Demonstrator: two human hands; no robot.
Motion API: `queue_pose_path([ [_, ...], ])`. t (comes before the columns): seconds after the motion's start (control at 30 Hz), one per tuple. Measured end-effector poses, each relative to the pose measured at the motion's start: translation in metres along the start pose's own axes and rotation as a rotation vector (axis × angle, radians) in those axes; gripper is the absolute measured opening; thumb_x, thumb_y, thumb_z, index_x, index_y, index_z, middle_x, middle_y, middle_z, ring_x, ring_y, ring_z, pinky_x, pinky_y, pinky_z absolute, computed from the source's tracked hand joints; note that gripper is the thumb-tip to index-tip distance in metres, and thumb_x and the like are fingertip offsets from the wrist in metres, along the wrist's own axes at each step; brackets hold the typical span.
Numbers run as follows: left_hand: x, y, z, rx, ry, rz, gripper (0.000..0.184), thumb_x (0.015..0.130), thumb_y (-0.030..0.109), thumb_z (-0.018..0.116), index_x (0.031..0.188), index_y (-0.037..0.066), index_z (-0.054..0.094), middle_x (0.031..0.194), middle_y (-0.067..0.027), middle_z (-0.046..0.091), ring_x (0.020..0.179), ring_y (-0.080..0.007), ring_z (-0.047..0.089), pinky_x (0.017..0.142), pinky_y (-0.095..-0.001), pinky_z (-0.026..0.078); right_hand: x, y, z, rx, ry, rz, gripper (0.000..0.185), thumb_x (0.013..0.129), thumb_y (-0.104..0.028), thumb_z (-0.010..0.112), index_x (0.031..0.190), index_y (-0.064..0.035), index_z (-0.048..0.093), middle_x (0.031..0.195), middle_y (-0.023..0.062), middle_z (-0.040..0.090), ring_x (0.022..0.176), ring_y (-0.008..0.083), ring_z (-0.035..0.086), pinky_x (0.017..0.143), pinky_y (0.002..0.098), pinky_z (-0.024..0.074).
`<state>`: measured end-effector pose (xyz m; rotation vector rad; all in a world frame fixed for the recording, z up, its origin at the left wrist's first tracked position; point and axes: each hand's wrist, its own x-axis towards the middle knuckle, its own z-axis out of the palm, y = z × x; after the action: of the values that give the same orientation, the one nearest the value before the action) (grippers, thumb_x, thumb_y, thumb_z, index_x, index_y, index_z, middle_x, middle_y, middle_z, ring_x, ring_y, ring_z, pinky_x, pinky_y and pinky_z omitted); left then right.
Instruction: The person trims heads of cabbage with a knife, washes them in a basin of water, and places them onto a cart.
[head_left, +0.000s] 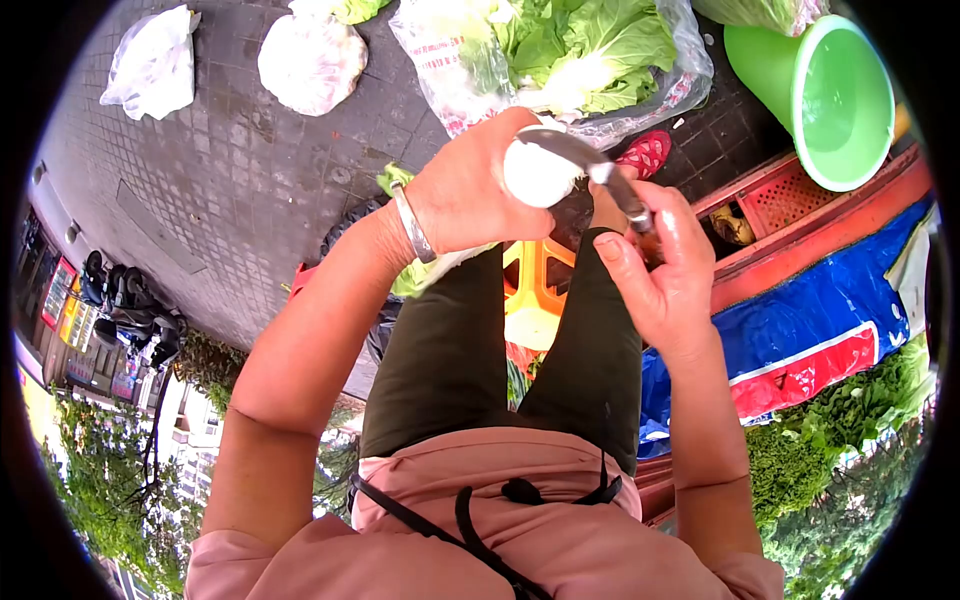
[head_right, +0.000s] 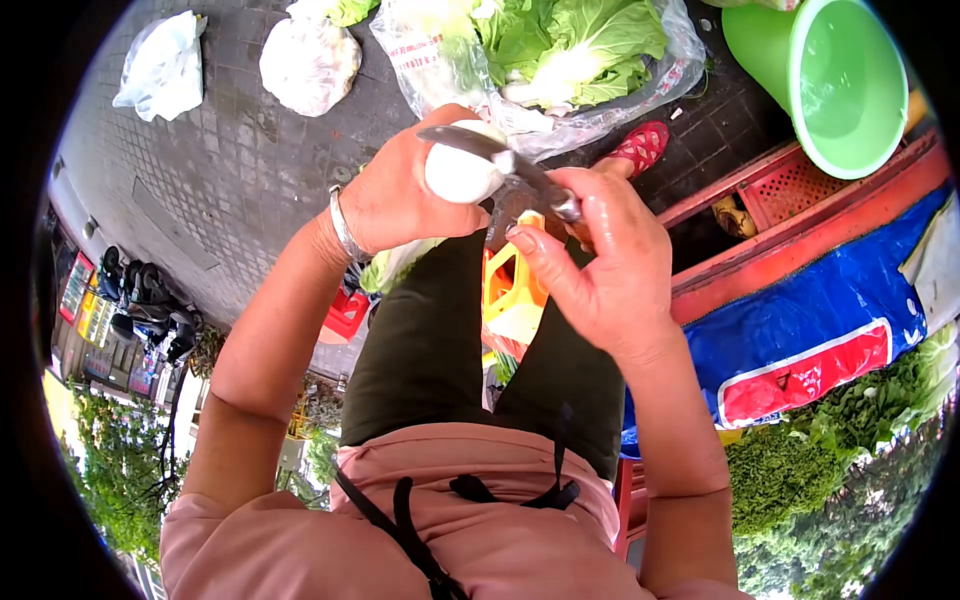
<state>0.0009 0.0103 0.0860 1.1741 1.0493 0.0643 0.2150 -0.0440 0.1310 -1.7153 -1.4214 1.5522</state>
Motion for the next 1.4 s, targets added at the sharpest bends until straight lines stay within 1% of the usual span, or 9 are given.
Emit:
queue_pose_path([
  [0.37,-0.006,0.008,-0.016,0.268,-0.063,0.038,0.047,0.065,0.016,0.076,0.109,0.007,0.061,0.105,-0.0087,0.059,0.089,-0.0211,0.061,0.082,-0.0314,0.049,0.02,0.0,0.028,-0.305,-0.158,-0.182,0.031,0.085,-0.034,0.066,0.088,-0.0065,0.052,0.075,0.0085,0.056,0.067,0.0323,0.055,0.07,0.0394,0.0426],
  [0.6,-0.019,0.003,-0.023,-0.218,-0.036,-0.083,0.051,0.064,0.009,0.073,0.111,0.005,0.055,0.097,-0.0029,0.062,0.091,-0.0129,0.057,0.083,-0.03,0.047,0.045,0.03,0.025,-0.416,-0.086,-0.403,0.027,0.086,-0.032,0.064,0.087,-0.0072,0.053,0.074,0.0097,0.056,0.07,0.031,0.059,0.061,0.041,0.0475],
  [0.7,-0.032,0.004,-0.034,-0.294,0.001,-0.079,0.053,0.063,0.009,0.074,0.112,0.005,0.053,0.098,-0.0024,0.061,0.093,-0.0115,0.056,0.086,-0.0303,0.046,0.062,0.079,0.002,-0.452,0.017,0.223,0.031,0.097,-0.035,0.047,0.09,-0.0064,0.055,0.081,0.0189,0.061,0.079,0.0409,0.06,0.066,0.047,0.0467],
  [0.73,-0.035,0.007,-0.039,-0.289,-0.002,-0.084,0.054,0.063,0.009,0.074,0.113,0.005,0.053,0.099,-0.0025,0.061,0.094,-0.0113,0.056,0.087,-0.0302,0.046,0.065,0.106,-0.009,-0.626,0.031,0.202,0.034,0.099,-0.037,0.043,0.09,-0.0061,0.054,0.077,0.0192,0.061,0.077,0.0417,0.059,0.066,0.0479,0.0464],
  [0.9,-0.027,0.008,-0.041,-0.104,0.212,-0.013,0.051,0.066,0.012,0.076,0.11,0.004,0.052,0.096,-0.002,0.062,0.089,-0.0115,0.058,0.082,-0.0295,0.048,0.089,0.088,0.01,-0.659,0.038,-0.009,0.058,0.095,-0.042,0.052,0.131,0.0027,0.046,0.127,0.0244,0.052,0.117,0.0374,0.051,0.099,0.0418,0.0406],
  [0.97,-0.014,0.013,-0.032,-0.1,0.439,0.035,0.054,0.069,0.02,0.082,0.109,0.001,0.051,0.09,-0.0037,0.063,0.084,-0.0111,0.059,0.078,-0.0279,0.05,0.082,0.031,0.031,0.46,-0.076,0.352,0.072,0.091,-0.042,0.06,0.142,0.0007,0.034,0.139,0.0204,0.043,0.129,0.03,0.043,0.108,0.0393,0.0328],
  [1.03,-0.001,0.03,-0.022,-0.03,0.678,0.04,0.058,0.071,0.025,0.084,0.11,-0.002,0.051,0.089,-0.0045,0.062,0.083,-0.0109,0.06,0.077,-0.0272,0.05,0.067,0.006,0.043,0.906,-0.237,0.344,0.079,0.087,-0.043,0.066,0.144,-0.0002,0.032,0.14,0.0194,0.042,0.132,0.0256,0.038,0.111,0.0381,0.027],
  [1.2,0.021,0.097,-0.043,-0.507,0.139,-0.032,0.08,0.091,0.067,0.04,0.136,0.0,0.044,0.13,-0.0111,0.051,0.119,-0.0201,0.048,0.102,-0.0342,0.034,0.066,0.003,0.027,0.841,0.102,0.273,0.068,0.08,-0.033,0.077,0.131,0.0013,0.047,0.12,0.0118,0.06,0.112,0.0216,0.057,0.096,0.036,0.0449],
  [1.4,0.049,0.111,-0.032,-0.393,0.256,-0.097,0.049,0.091,0.04,0.06,0.128,0.008,0.056,0.12,-0.0054,0.058,0.113,-0.0151,0.051,0.093,-0.0316,0.041,0.073,0.061,-0.072,1.279,0.229,0.378,0.05,0.082,-0.017,0.072,0.126,-0.0029,0.052,0.12,0.0086,0.061,0.11,0.0243,0.058,0.097,0.0415,0.0462],
])
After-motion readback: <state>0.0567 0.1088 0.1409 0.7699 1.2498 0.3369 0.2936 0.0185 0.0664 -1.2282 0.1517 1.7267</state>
